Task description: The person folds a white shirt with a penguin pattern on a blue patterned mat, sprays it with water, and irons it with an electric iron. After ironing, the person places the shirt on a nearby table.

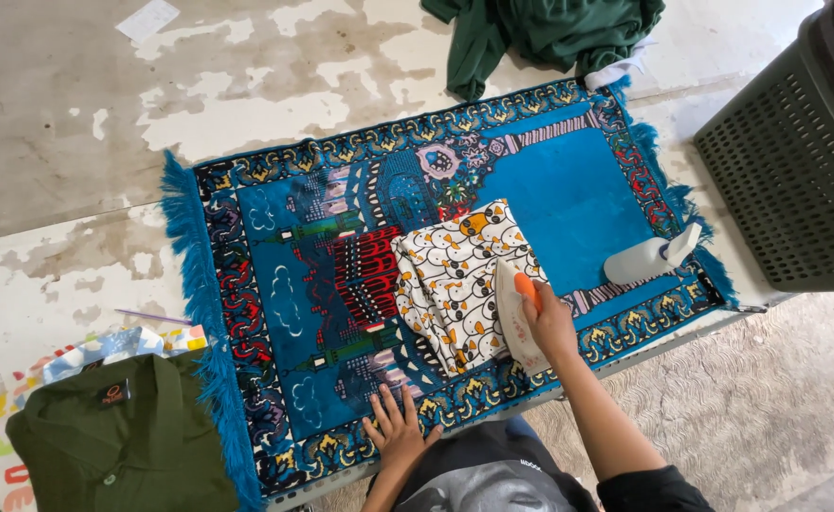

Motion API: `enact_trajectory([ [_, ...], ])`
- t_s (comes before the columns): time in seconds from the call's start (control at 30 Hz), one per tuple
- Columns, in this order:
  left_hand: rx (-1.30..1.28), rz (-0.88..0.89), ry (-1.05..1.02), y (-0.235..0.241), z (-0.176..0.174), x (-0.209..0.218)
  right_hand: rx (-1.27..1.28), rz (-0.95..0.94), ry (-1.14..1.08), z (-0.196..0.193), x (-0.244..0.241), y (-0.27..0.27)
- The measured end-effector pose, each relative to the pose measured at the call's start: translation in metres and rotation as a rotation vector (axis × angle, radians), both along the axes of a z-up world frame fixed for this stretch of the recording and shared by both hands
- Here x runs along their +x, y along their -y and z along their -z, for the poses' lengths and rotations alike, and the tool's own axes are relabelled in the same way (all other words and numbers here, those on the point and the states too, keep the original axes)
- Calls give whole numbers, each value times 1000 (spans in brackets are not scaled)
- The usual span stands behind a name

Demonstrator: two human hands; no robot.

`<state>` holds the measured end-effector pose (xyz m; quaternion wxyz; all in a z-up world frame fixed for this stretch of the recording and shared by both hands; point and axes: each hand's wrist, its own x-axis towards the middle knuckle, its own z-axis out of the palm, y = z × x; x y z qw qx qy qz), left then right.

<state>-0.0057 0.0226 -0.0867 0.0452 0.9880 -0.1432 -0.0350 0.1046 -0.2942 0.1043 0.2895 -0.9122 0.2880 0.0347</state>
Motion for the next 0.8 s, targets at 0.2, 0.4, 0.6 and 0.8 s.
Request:
enact_trajectory([
  [0.2,78,-39,-772,5,-62,23,150,38,-58,-10,-11,-30],
  [0.4,48,-71,-841,7,-74,29,165,-115,-226,6,-25,-60],
  [0.6,77,-62,-740,7,-72,23,202,-280,-249,4,-39,-90],
  [0.8,133,-71,-679,8,-54,17,255,-349,-381,-29,-52,-79],
])
